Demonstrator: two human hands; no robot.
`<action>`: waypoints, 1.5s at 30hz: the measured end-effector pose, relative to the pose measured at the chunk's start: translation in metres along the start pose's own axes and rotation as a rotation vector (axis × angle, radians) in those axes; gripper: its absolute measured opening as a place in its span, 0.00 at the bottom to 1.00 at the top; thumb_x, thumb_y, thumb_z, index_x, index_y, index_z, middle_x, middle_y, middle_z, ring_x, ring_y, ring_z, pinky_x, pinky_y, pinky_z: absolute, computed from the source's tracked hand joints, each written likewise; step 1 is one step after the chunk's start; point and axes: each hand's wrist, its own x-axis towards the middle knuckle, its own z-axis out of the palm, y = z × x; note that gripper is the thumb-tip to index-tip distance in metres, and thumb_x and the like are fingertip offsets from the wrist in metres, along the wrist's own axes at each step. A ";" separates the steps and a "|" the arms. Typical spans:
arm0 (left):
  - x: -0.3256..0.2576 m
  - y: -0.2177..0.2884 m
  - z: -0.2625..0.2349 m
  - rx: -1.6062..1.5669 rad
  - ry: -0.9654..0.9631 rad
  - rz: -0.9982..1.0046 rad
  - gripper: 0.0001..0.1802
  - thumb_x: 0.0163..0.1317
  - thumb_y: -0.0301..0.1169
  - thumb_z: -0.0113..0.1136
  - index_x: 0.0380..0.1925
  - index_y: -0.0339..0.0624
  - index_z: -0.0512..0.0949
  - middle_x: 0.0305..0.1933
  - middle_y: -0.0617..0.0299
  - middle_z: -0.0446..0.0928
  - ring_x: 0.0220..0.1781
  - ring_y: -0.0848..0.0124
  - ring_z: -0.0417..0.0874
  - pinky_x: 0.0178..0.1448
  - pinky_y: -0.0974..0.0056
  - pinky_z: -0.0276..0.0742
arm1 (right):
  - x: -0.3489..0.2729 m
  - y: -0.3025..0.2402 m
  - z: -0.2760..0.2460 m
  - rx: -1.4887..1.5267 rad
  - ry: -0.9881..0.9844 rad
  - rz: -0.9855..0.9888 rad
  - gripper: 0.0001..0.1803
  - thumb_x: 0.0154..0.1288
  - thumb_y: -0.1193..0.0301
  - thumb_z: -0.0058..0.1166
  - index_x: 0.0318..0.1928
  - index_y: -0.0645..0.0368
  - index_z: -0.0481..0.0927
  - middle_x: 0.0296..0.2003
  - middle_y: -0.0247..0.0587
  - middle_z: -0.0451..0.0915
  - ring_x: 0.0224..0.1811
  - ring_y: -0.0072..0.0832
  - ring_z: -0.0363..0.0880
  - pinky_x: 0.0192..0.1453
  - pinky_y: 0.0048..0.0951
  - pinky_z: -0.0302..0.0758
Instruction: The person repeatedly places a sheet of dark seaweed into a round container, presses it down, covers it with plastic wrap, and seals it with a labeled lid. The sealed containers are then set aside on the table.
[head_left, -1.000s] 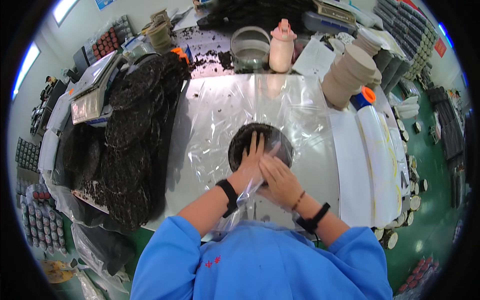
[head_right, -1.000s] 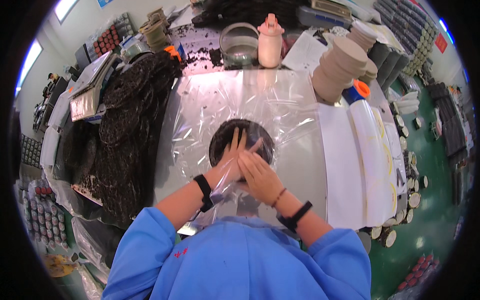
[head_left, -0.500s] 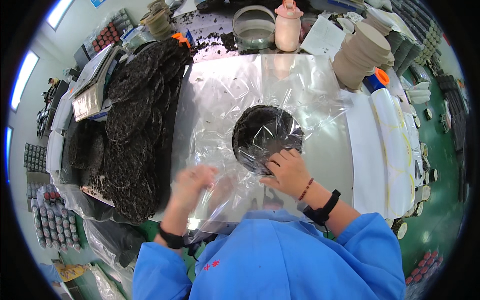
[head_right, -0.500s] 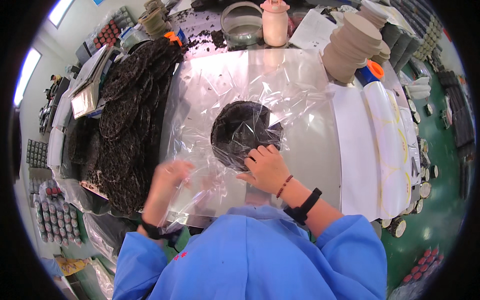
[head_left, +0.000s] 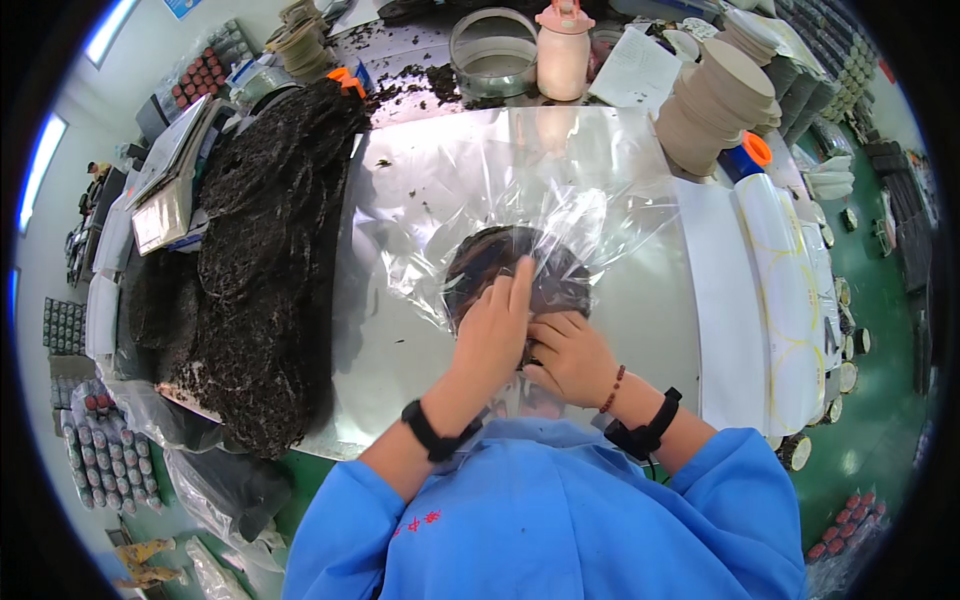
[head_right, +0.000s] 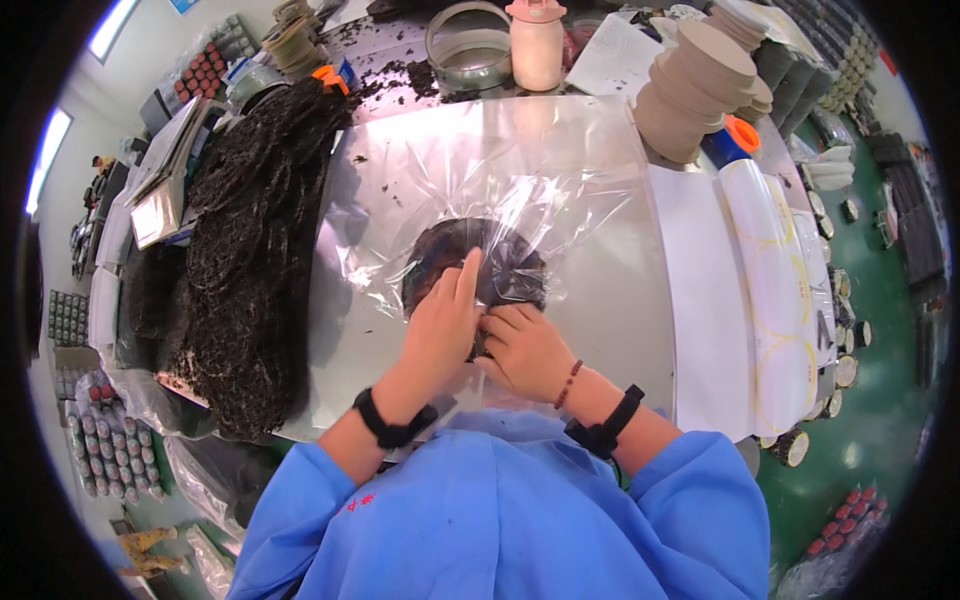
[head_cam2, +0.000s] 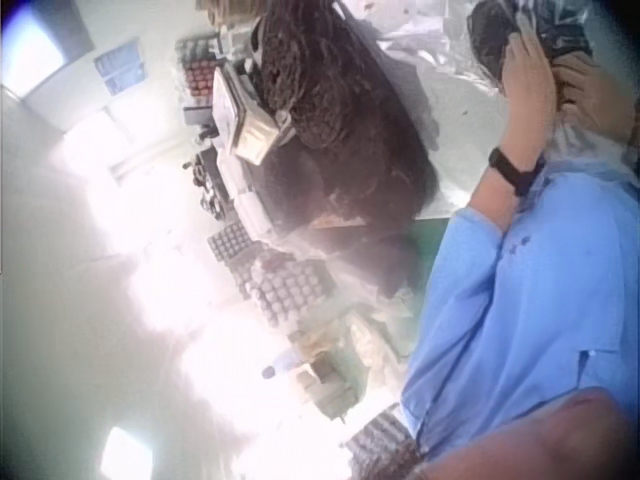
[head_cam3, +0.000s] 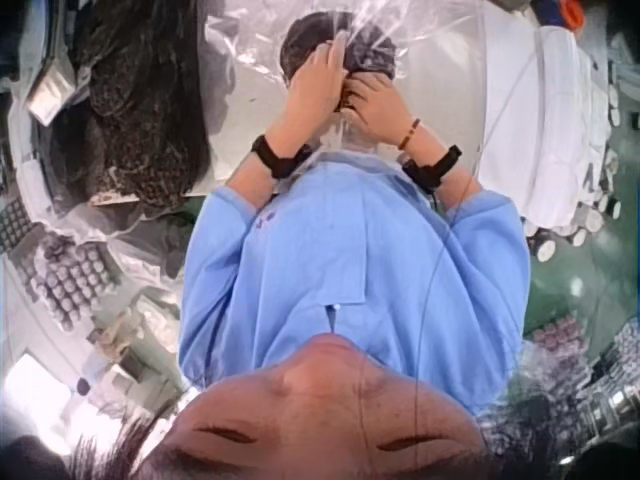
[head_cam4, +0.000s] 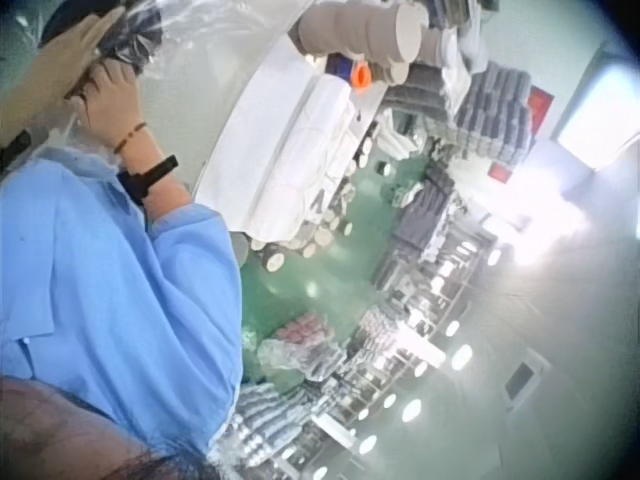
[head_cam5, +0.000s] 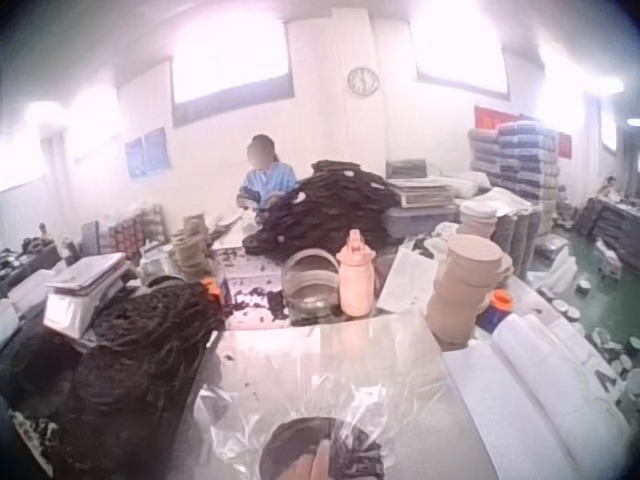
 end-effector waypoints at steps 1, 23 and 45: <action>0.010 -0.002 0.008 0.127 -0.120 -0.088 0.40 0.53 0.23 0.59 0.68 0.36 0.57 0.44 0.51 0.73 0.42 0.57 0.81 0.40 0.57 0.81 | -0.001 -0.002 -0.013 -0.013 0.078 -0.048 0.12 0.59 0.65 0.58 0.38 0.60 0.81 0.39 0.37 0.78 0.45 0.35 0.74 0.54 0.35 0.69; -0.043 0.033 -0.008 -0.026 -0.476 0.172 0.13 0.61 0.31 0.53 0.43 0.41 0.79 0.48 0.50 0.79 0.53 0.53 0.78 0.55 0.52 0.76 | -0.018 -0.002 -0.009 -0.143 -0.061 0.178 0.21 0.61 0.73 0.51 0.56 0.57 0.76 0.63 0.54 0.68 0.65 0.48 0.68 0.63 0.39 0.72; 0.000 -0.028 -0.023 -0.572 -0.163 0.364 0.39 0.49 0.27 0.70 0.61 0.41 0.62 0.60 0.48 0.66 0.60 0.55 0.71 0.64 0.55 0.70 | -0.005 0.002 -0.015 -0.052 -0.280 0.214 0.18 0.60 0.67 0.54 0.47 0.65 0.80 0.65 0.50 0.66 0.71 0.42 0.60 0.72 0.39 0.61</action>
